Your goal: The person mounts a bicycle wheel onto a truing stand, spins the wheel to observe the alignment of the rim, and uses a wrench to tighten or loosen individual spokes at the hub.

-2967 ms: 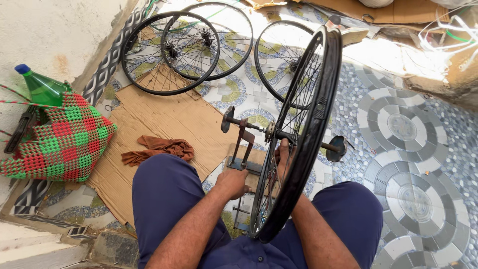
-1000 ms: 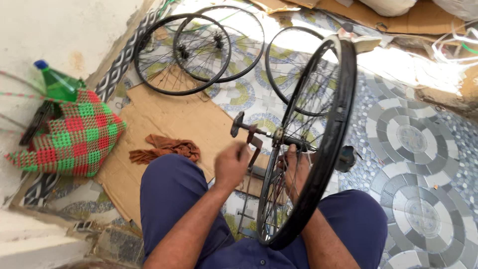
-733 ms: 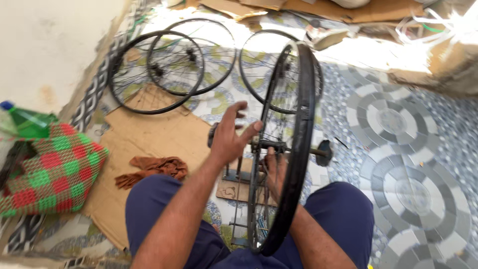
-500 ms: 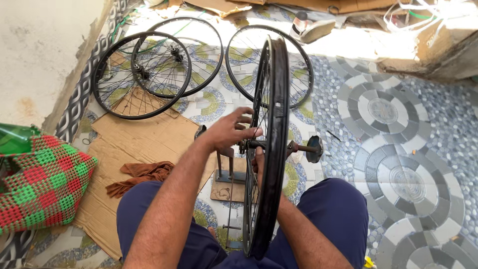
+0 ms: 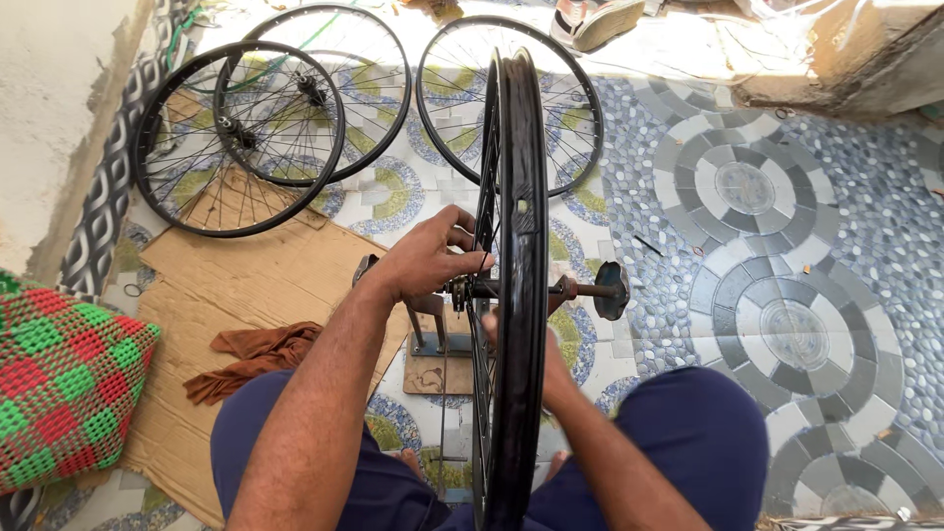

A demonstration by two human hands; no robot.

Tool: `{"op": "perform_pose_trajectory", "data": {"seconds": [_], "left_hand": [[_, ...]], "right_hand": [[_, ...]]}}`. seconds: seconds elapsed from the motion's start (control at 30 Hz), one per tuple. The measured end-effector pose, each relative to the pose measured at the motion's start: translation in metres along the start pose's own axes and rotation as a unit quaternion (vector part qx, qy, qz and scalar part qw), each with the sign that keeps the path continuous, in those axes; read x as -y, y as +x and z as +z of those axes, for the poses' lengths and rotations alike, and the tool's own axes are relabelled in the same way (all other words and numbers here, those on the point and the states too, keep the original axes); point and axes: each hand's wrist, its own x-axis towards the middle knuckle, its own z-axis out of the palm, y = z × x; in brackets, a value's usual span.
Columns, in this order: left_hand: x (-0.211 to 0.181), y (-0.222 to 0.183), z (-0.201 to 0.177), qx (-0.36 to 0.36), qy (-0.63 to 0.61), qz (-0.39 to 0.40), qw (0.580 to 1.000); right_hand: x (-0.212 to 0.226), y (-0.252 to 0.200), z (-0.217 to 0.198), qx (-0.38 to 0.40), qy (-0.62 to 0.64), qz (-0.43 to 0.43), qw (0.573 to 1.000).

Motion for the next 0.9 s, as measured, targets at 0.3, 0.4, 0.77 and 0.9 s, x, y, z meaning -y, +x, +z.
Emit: {"op": "perform_pose_trajectory", "data": {"seconds": [0.3,0.4,0.77,0.9], "left_hand": [[0.002,0.003,0.0,0.005,0.023,0.01,1.0],[-0.003,-0.001,0.002,0.005,0.014,0.005,1.0],[0.0,0.001,0.003,-0.008,0.015,-0.004,1.0],[-0.001,0.002,0.004,-0.013,0.04,-0.01,0.999]], "right_hand": [[0.01,-0.03,-0.142,-0.131,-0.225,-0.22,0.94],[0.007,-0.006,-0.185,-0.048,-0.222,-0.333,0.915],[-0.044,0.049,-0.197,0.038,0.008,-0.05,0.998],[-0.044,0.043,-0.191,0.196,-0.02,-0.242,0.95]]}}
